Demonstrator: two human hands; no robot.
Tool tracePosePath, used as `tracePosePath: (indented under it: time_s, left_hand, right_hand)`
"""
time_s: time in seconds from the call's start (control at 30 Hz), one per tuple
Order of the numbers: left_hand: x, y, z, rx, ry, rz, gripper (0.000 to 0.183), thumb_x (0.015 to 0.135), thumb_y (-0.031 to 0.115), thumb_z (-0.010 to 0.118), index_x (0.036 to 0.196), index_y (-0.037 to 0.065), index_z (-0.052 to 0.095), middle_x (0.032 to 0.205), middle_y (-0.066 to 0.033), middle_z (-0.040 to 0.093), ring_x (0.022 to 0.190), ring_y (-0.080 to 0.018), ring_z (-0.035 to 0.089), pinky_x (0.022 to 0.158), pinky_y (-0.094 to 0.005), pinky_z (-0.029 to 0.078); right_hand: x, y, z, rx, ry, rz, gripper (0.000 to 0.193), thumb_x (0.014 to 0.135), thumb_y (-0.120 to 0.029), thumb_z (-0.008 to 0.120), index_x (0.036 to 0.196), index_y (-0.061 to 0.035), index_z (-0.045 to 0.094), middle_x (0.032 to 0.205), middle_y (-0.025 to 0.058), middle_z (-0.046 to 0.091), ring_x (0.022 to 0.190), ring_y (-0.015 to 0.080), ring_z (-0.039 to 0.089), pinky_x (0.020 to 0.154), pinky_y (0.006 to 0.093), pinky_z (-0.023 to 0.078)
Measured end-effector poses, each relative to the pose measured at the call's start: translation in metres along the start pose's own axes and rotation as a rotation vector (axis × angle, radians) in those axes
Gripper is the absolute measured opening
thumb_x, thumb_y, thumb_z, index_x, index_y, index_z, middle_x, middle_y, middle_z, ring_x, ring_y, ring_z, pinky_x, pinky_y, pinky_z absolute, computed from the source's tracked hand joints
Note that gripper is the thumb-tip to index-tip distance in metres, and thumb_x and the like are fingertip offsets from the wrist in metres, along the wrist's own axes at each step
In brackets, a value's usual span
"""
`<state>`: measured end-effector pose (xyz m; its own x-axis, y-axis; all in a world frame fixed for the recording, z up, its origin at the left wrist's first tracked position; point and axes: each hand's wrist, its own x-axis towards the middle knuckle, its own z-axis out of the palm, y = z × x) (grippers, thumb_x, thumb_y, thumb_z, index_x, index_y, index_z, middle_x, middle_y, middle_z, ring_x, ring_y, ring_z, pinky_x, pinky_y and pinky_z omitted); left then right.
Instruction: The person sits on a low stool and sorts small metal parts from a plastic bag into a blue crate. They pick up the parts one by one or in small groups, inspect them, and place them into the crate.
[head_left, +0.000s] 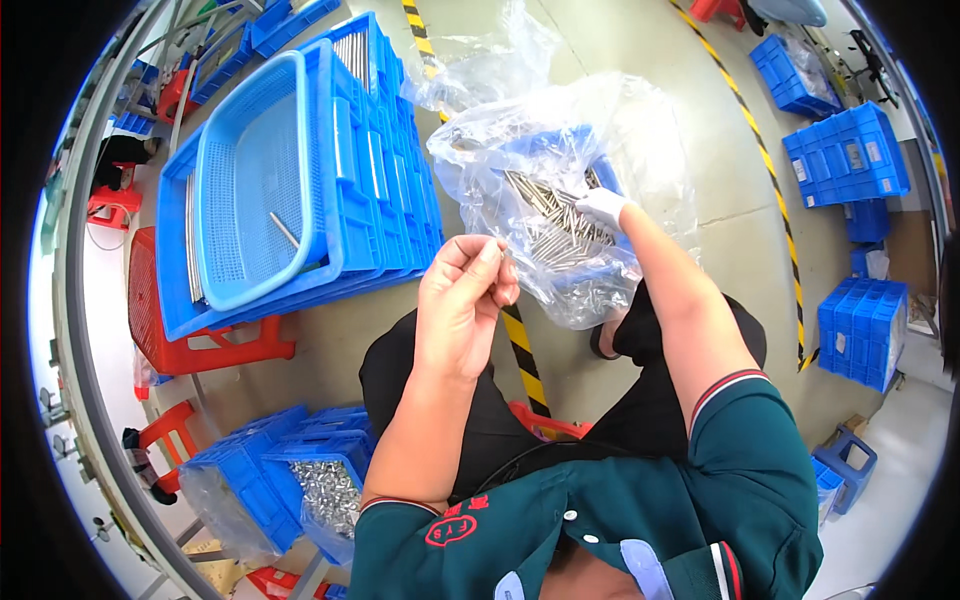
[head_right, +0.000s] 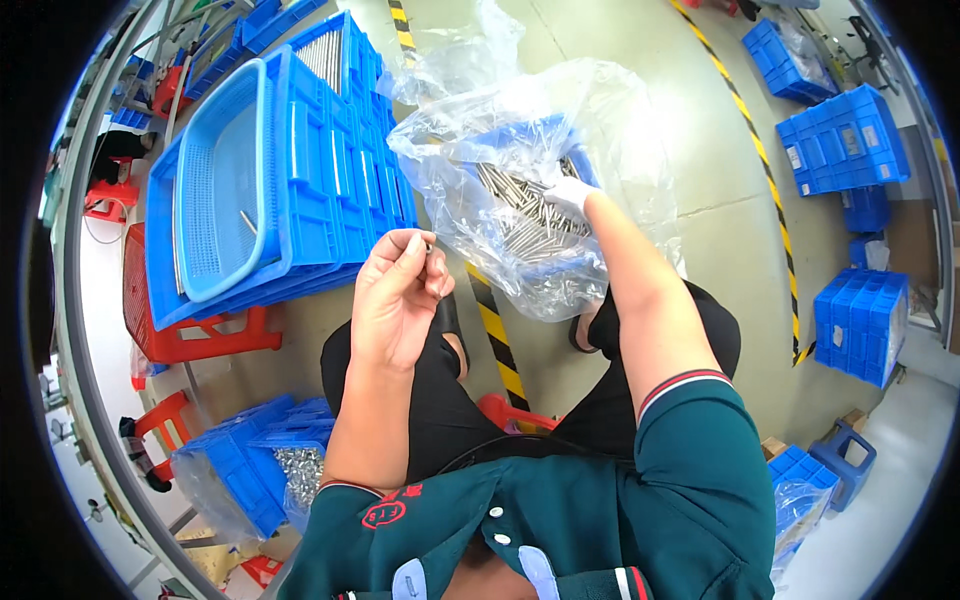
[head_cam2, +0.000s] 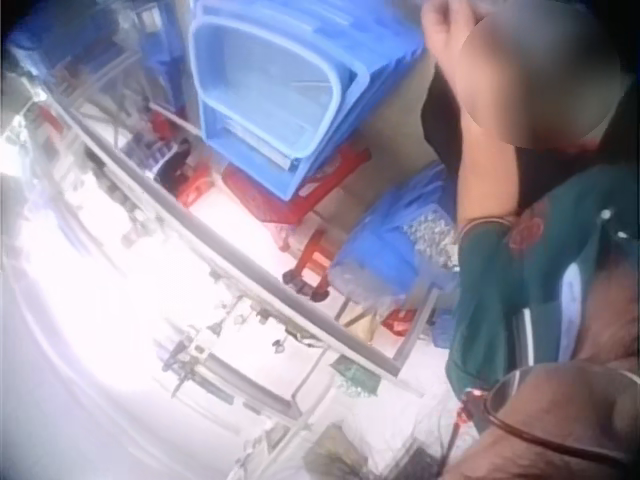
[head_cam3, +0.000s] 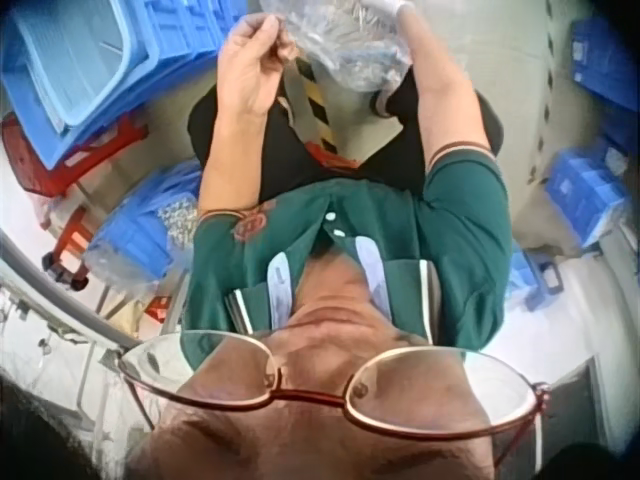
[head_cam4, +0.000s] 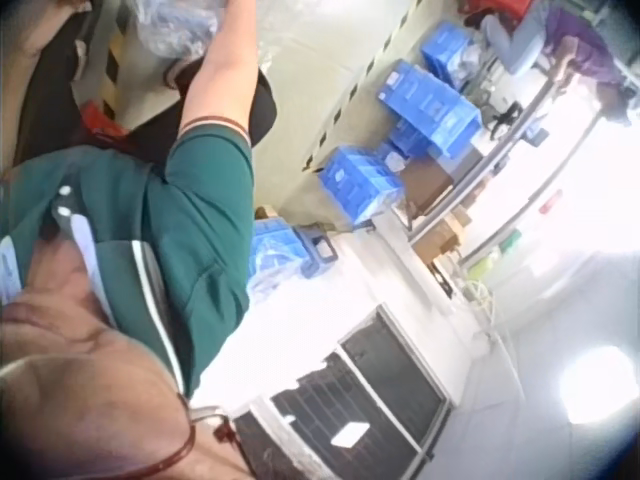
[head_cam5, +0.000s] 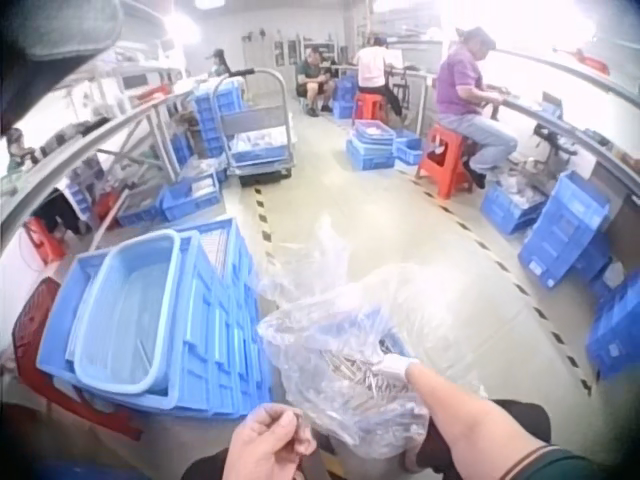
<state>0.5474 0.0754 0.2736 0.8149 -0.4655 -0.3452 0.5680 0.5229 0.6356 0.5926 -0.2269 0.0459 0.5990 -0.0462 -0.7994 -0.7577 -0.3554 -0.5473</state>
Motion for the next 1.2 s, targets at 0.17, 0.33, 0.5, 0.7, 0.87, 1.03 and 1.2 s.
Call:
tracePosePath:
  time_s: [0.17, 0.33, 0.5, 0.7, 0.87, 1.03, 1.2]
  left_hand:
    - [0.003, 0.002, -0.001, -0.052, -0.016, 0.039, 0.01, 0.09, 0.012, 0.062, 0.093, 0.003, 0.059, 0.075, -0.0057, 0.06, 0.062, -0.0104, 0.054, 0.058, -0.0236, 0.045]
    - [0.008, 0.003, -0.008, -0.076, -0.039, 0.104, 0.01, 0.09, 0.013, 0.062, 0.093, 0.003, 0.059, 0.074, -0.0059, 0.061, 0.062, -0.0107, 0.055, 0.058, -0.0234, 0.047]
    - [0.001, 0.005, -0.004, -0.079, -0.152, 0.126, 0.009, 0.092, 0.013, 0.059, 0.093, 0.004, 0.061, 0.073, -0.0063, 0.059, 0.061, -0.013, 0.052, 0.06, -0.0274, 0.04]
    - [-0.007, 0.006, -0.002, -0.058, -0.23, 0.121, 0.01, 0.093, 0.014, 0.058, 0.095, 0.005, 0.061, 0.071, -0.0054, 0.059, 0.06, -0.0123, 0.05, 0.059, -0.0273, 0.037]
    - [-0.003, 0.005, -0.002, -0.069, -0.241, 0.119, 0.011, 0.092, 0.014, 0.058, 0.095, 0.004, 0.061, 0.07, -0.0057, 0.058, 0.06, -0.0131, 0.049, 0.059, -0.0275, 0.036]
    - [0.004, 0.0, 0.0, -0.049, -0.233, 0.113, 0.012, 0.092, 0.015, 0.058, 0.097, 0.004, 0.06, 0.071, -0.0053, 0.056, 0.062, -0.0133, 0.048, 0.059, -0.0278, 0.037]
    - [0.025, -0.004, -0.009, -0.045, -0.085, 0.145, 0.013, 0.093, 0.015, 0.057, 0.098, 0.003, 0.058, 0.073, -0.0051, 0.056, 0.064, -0.0135, 0.048, 0.06, -0.0281, 0.039]
  right_hand:
    - [-0.106, -0.068, -0.036, 0.18, -0.075, -0.218, 0.017, 0.088, -0.028, 0.051, 0.086, -0.011, 0.055, 0.054, -0.0071, 0.037, 0.042, 0.0044, 0.028, 0.039, 0.0229, 0.02]
    - [-0.238, -0.12, -0.009, 0.235, -0.068, -0.502, 0.019, 0.091, -0.026, 0.05, 0.088, -0.0079, 0.057, 0.057, -0.0073, 0.036, 0.047, 0.0035, 0.028, 0.043, 0.0213, 0.022]
    - [-0.293, -0.106, 0.04, 0.379, -0.078, -0.692, 0.025, 0.094, -0.025, 0.053, 0.091, -0.0014, 0.06, 0.06, -0.007, 0.039, 0.052, 0.0024, 0.032, 0.047, 0.0195, 0.024]
    - [-0.294, -0.102, 0.061, 0.273, 0.068, -0.726, 0.025, 0.09, -0.027, 0.058, 0.088, -0.0026, 0.064, 0.069, -0.0029, 0.049, 0.062, 0.004, 0.042, 0.055, 0.0204, 0.034]
    - [-0.283, -0.107, 0.064, 0.345, 0.008, -0.663, 0.026, 0.086, -0.027, 0.06, 0.09, -0.0025, 0.064, 0.074, -0.0005, 0.054, 0.071, 0.0067, 0.048, 0.062, 0.0236, 0.039]
    - [-0.281, -0.112, 0.065, 0.217, 0.15, -0.815, 0.02, 0.088, -0.024, 0.059, 0.085, -0.0042, 0.061, 0.068, -0.002, 0.05, 0.064, 0.0056, 0.044, 0.058, 0.0229, 0.034]
    - [-0.261, -0.103, 0.045, 0.318, 0.347, -0.853, 0.021, 0.089, -0.024, 0.058, 0.082, -0.0043, 0.06, 0.069, -0.0008, 0.051, 0.065, 0.0075, 0.045, 0.059, 0.0244, 0.036]
